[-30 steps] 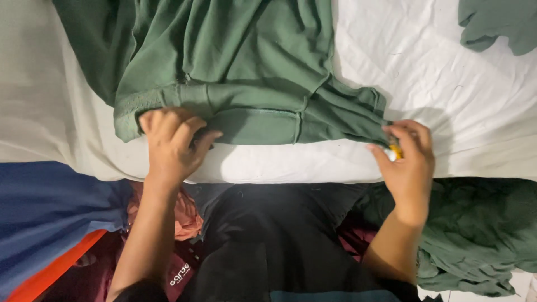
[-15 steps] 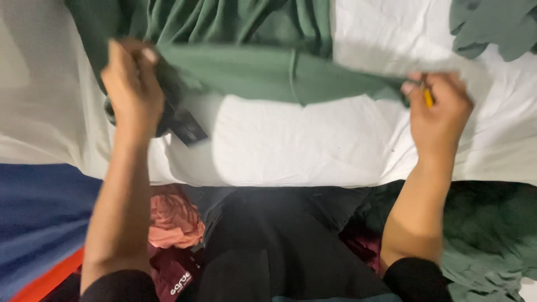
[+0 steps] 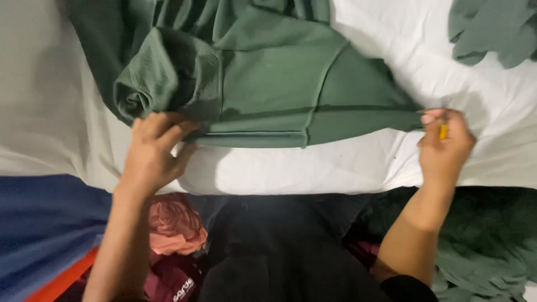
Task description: Trimming excess threads and fabric from a green garment using thread snips
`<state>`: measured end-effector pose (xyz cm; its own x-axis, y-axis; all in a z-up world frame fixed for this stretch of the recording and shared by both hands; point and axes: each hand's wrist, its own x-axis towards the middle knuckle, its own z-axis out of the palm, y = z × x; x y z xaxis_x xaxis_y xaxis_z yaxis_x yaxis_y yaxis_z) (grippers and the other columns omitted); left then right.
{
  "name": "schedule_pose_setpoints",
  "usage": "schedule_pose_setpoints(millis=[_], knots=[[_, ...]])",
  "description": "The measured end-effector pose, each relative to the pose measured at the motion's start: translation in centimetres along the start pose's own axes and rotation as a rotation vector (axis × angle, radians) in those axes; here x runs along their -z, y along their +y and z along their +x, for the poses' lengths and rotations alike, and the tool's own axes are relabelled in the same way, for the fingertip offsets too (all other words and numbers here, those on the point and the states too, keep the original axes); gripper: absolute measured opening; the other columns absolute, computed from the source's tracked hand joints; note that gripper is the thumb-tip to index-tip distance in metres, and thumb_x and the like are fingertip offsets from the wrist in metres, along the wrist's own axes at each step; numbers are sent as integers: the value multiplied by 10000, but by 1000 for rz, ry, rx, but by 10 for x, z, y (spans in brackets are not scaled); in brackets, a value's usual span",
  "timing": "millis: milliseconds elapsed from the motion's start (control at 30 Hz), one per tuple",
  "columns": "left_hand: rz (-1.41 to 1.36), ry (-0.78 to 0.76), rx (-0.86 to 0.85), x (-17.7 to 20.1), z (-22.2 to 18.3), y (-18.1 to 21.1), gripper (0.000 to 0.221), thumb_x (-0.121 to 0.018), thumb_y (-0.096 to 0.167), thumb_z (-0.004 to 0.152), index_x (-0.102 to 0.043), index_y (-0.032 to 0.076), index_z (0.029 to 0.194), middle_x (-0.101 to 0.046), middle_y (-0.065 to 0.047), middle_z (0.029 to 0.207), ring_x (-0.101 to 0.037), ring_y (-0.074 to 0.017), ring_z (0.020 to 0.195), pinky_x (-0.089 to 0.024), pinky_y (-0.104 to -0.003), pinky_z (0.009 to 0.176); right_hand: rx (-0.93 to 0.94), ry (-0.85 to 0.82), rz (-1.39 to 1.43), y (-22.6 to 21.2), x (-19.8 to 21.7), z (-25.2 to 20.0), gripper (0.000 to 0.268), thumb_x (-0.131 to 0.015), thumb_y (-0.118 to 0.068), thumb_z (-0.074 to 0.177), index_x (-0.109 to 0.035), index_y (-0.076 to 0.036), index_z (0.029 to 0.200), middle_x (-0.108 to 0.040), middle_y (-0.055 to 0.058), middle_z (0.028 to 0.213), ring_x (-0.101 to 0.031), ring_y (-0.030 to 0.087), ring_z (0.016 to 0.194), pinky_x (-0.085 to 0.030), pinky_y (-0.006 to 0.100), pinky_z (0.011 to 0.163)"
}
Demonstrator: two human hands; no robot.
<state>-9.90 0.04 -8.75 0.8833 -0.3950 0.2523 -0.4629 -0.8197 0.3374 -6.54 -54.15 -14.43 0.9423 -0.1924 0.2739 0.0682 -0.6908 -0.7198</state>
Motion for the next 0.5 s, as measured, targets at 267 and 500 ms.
schedule_pose_setpoints(millis=[267, 500], knots=[[-21, 200, 115, -32, -13, 33, 209, -770, 283, 982, -692, 107, 1062, -637, -100, 1200, -551, -327, 1112, -340, -458, 937, 389, 20, -235, -71, -15, -14, 95, -667, 219, 992, -674, 149, 1055, -656, 262, 1131, -698, 405, 1004, -580, 487, 881], [-162, 307, -34, -80, 8, 59, 69, -810, 95, 890, -746, 87, 913, -637, -78, 787, -611, -293, 687, -486, -397, 648, 417, -262, 144, -123, -87, -50, 197, -763, 109, 867, -744, -19, 1016, -734, 128, 989, -724, 370, 917, -562, 442, 840]])
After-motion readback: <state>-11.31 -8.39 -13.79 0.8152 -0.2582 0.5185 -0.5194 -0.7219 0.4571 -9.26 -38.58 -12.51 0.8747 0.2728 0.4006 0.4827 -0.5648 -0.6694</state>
